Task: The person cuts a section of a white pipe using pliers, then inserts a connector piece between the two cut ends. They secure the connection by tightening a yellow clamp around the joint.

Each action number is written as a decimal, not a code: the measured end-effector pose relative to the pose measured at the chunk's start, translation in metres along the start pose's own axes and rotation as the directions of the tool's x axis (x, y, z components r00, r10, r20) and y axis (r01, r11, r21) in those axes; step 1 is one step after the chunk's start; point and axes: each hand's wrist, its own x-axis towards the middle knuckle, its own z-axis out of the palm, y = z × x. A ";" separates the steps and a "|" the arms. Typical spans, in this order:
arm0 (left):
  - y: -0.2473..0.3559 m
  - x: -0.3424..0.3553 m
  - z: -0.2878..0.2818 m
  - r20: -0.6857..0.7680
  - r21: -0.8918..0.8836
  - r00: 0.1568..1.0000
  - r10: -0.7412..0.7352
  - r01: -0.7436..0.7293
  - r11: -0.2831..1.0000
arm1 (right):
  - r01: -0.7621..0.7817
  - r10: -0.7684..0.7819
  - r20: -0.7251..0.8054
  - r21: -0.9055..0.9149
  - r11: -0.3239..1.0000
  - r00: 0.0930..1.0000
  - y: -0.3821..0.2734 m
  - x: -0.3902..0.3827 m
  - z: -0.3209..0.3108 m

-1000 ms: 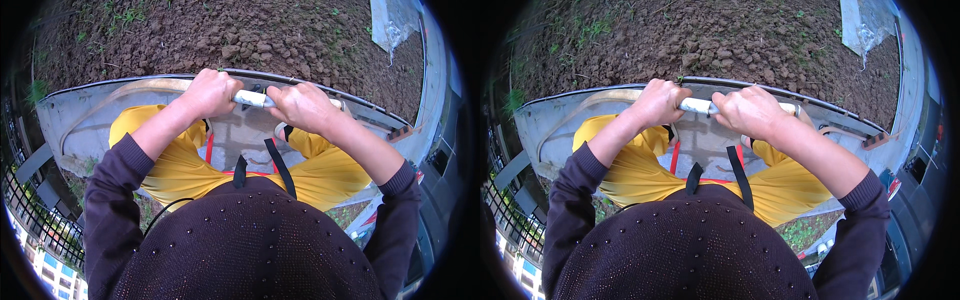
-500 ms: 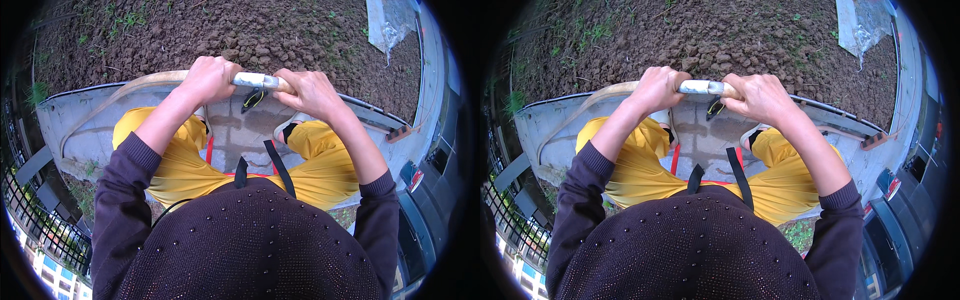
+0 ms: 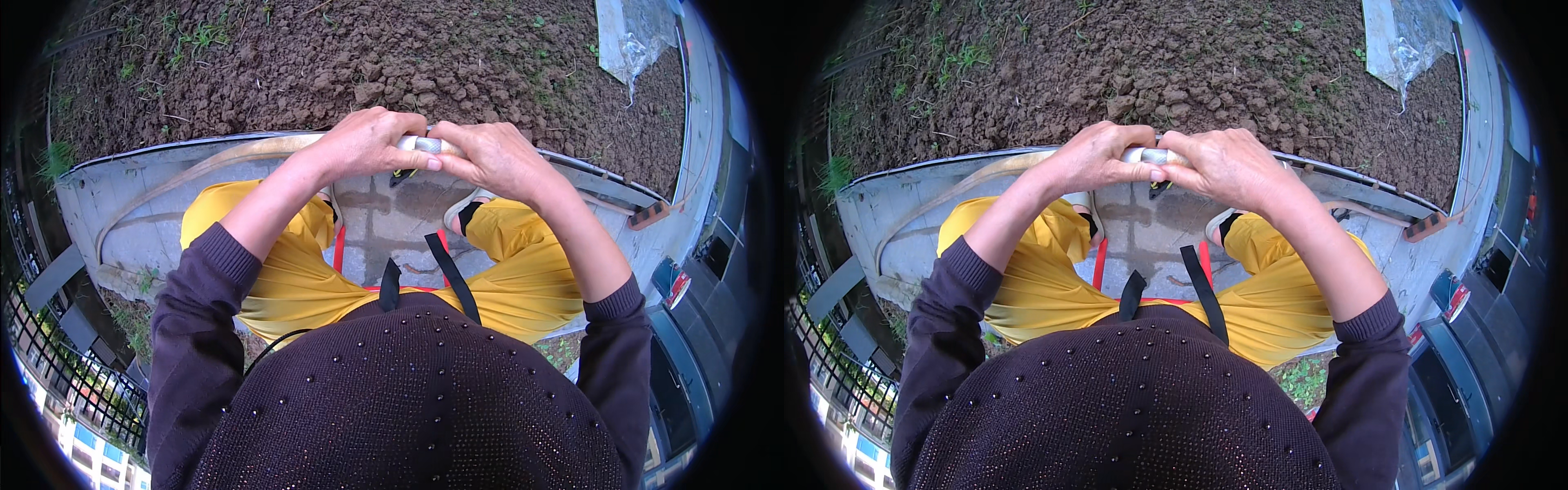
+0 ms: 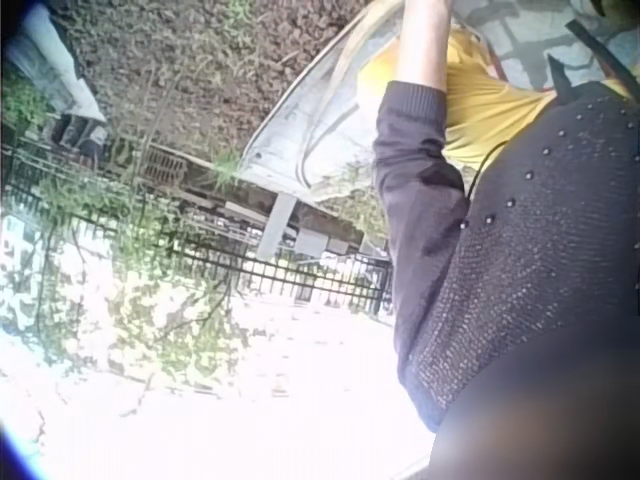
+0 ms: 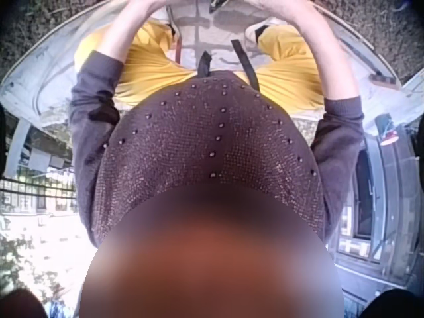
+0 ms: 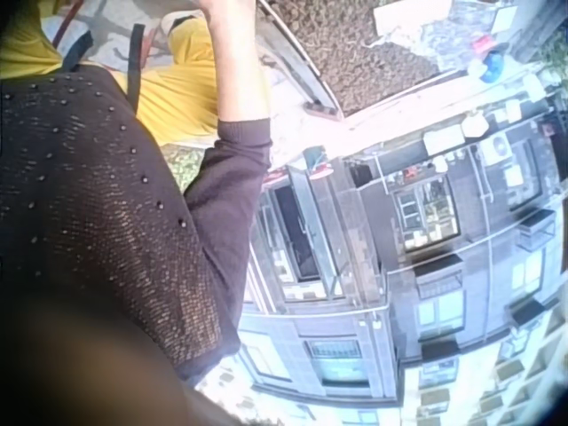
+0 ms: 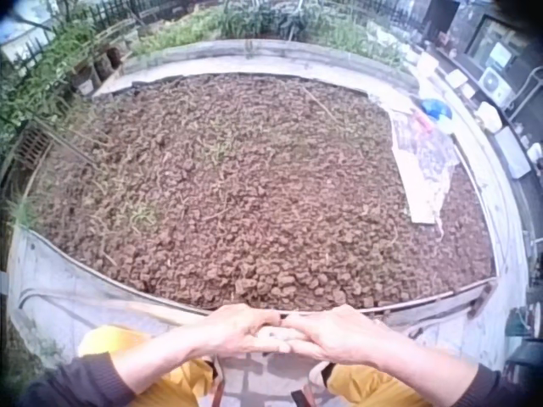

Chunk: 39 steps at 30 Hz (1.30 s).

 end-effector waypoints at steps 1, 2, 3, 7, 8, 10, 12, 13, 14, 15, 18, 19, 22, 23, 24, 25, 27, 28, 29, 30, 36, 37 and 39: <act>0.001 0.002 0.002 -0.001 -0.079 1.000 0.029 -0.029 0.996 | 0.003 -0.003 -0.008 -0.022 1.000 1.000 -0.002 0.000 0.002; -0.002 0.004 0.004 0.031 -0.102 0.999 0.024 -0.021 0.995 | 0.005 -0.006 -0.014 -0.042 0.999 1.000 -0.003 -0.001 0.004; -0.005 0.006 0.006 0.063 -0.126 0.998 0.020 -0.012 0.992 | 0.008 -0.009 -0.021 -0.063 0.998 1.000 -0.004 -0.001 0.006; -0.006 0.009 0.006 0.143 -0.221 0.989 0.034 -0.001 0.975 | -0.001 -0.002 -0.031 -0.098 0.995 1.000 0.000 -0.002 0.008; -0.005 0.009 0.006 0.130 -0.246 0.991 0.037 -0.004 0.969 | 0.016 -0.022 -0.058 -0.101 0.995 0.998 0.001 -0.002 0.009; -0.002 0.009 0.006 0.101 -0.297 0.994 0.043 -0.011 0.955 | 0.049 -0.061 -0.113 -0.108 0.993 0.992 0.005 -0.002 0.013; -0.003 0.010 0.008 0.106 -0.280 0.993 0.042 -0.011 0.960 | 0.060 -0.078 -0.127 -0.144 0.988 0.989 0.009 -0.003 0.017; -0.003 0.010 0.008 0.108 -0.272 0.993 0.042 -0.011 0.962 | 0.065 -0.087 -0.134 -0.162 0.985 0.987 0.010 -0.004 0.018; -0.001 0.010 0.007 0.122 -0.258 0.992 0.029 0.004 0.966 | 0.077 -0.103 -0.155 -0.162 0.984 0.983 0.012 -0.005 0.020; 0.002 0.010 0.004 0.135 -0.244 0.991 0.015 0.018 0.970 | 0.090 -0.118 -0.175 -0.163 0.983 0.977 0.013 -0.006 0.021; 0.000 0.010 0.006 0.136 -0.227 0.991 0.006 0.025 0.974 | 0.097 -0.125 -0.176 -0.156 0.983 0.977 0.018 -0.009 0.024; -0.001 0.010 0.007 0.129 -0.225 0.992 0.007 0.022 0.974 | 0.095 -0.120 -0.166 -0.152 0.984 0.979 0.019 -0.010 0.024; 0.002 0.011 0.006 0.138 -0.198 0.990 0.007 0.021 0.980 | 0.129 -0.170 -0.234 -0.180 0.975 0.957 0.024 -0.013 0.028; 0.002 0.010 0.006 0.132 -0.215 0.991 0.020 0.009 0.977 | 0.136 -0.175 -0.242 -0.169 0.976 0.954 0.024 -0.013 0.029; 0.003 0.010 0.006 0.126 -0.232 0.992 0.033 -0.003 0.973 | 0.143 -0.180 -0.251 -0.159 0.977 0.951 0.024 -0.014 0.029; 0.004 0.010 0.005 0.118 -0.248 0.992 0.046 -0.015 0.969 | 0.150 -0.185 -0.259 -0.148 0.977 0.948 0.025 -0.014 0.030; 0.005 0.008 0.004 0.128 -0.235 0.991 0.036 -0.004 0.972 | 0.169 -0.204 -0.265 -0.148 0.974 0.942 0.026 -0.015 0.032; 0.005 0.008 0.004 0.132 -0.228 0.991 0.030 0.001 0.974 | 0.179 -0.214 -0.268 -0.149 0.973 0.939 0.026 -0.015 0.033; 0.005 0.007 0.005 0.110 -0.234 0.993 0.042 -0.016 0.972 | 0.180 -0.209 -0.274 -0.128 0.975 0.939 0.025 -0.015 0.033; 0.004 0.006 0.007 0.087 -0.239 0.995 0.054 -0.032 0.971 | 0.181 -0.205 -0.279 -0.107 0.978 0.938 0.023 -0.015 0.032; 0.006 0.004 0.008 0.096 -0.217 0.995 0.019 0.002 0.976 | 0.221 -0.234 -0.319 -0.075 0.972 0.919 0.024 -0.018 0.036; 0.007 0.004 0.006 0.108 -0.208 0.994 0.009 0.013 0.978 | 0.190 -0.201 -0.286 -0.066 0.980 0.937 0.024 -0.018 0.035; 0.001 0.007 0.006 0.095 -0.243 0.995 -0.010 0.034 0.969 | 0.129 -0.137 -0.223 -0.052 0.990 0.965 0.023 -0.018 0.034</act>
